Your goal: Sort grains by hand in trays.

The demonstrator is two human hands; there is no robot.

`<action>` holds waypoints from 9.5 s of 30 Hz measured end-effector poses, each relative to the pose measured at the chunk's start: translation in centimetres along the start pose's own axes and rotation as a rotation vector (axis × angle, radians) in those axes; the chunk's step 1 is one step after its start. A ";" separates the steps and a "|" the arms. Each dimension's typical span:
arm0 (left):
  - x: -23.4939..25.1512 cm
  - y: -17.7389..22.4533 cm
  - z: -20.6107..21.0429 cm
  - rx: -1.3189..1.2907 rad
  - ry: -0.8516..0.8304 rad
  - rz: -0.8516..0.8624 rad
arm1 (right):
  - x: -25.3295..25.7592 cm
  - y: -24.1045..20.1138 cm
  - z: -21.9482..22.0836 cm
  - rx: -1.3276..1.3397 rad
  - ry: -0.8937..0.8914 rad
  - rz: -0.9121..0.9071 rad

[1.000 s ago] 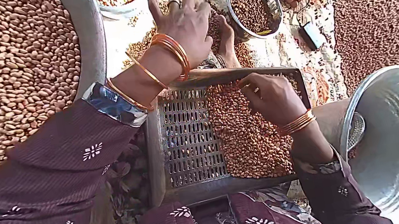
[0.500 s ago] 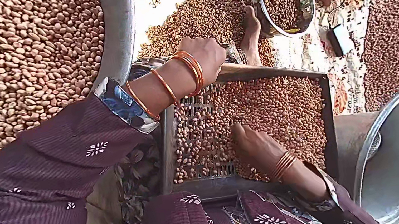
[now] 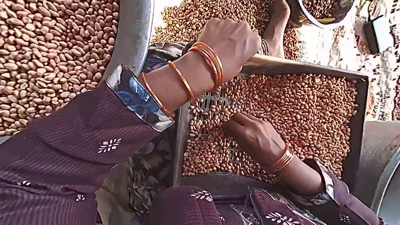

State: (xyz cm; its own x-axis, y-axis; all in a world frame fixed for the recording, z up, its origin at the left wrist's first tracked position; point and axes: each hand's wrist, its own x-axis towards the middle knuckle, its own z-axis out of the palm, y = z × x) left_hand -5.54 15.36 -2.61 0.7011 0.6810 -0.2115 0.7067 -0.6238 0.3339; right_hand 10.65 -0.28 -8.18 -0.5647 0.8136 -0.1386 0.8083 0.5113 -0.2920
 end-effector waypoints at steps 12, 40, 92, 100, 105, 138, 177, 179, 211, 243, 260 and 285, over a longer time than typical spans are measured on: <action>0.9 0.0 -0.7 -0.018 -0.145 -0.117 | 0.8 0.5 -1.5 0.145 -0.261 0.061; 0.3 0.0 -2.1 0.054 -0.316 -0.265 | 1.3 1.6 -3.4 0.350 -0.197 0.195; 0.2 0.3 -1.9 0.061 -0.335 -0.258 | 4.4 -1.8 -2.8 0.639 -0.338 0.055; 0.4 0.3 -1.6 0.072 -0.343 -0.286 | 2.5 0.9 -4.4 0.446 -0.367 0.040; 0.1 0.2 -0.9 0.080 -0.213 -0.238 | 2.0 6.2 -12.9 -0.148 0.223 0.343; 0.3 1.8 1.3 -0.275 -0.092 -0.034 | 1.4 7.1 -6.9 0.084 -0.003 0.195; 0.7 0.1 -0.2 -0.254 -0.342 -0.098 | 1.8 2.0 -6.0 0.175 -0.561 0.452; 0.4 0.6 -0.1 -0.129 -0.387 -0.143 | 0.5 2.1 -4.8 0.397 -0.320 0.205; 0.4 1.8 0.1 0.138 -0.512 -0.270 | 3.9 7.3 -7.0 0.205 -0.085 0.172; 0.1 2.5 0.8 0.084 -0.479 -0.182 | 4.3 6.1 -4.5 0.134 -0.136 0.211; 0.0 2.5 1.0 0.057 -0.465 -0.168 | 0.3 9.9 -7.4 -0.119 0.006 0.440; -0.3 2.8 1.2 0.053 -0.432 -0.145 | 1.6 7.4 -6.0 -0.240 -0.209 0.670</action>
State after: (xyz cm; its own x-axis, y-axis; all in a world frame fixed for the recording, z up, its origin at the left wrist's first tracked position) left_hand -3.67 12.91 -2.65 0.5621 0.5473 -0.6201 0.7966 -0.5600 0.2278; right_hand 16.67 6.48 -4.92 0.0621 0.9151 -0.3985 0.9914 -0.0106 0.1302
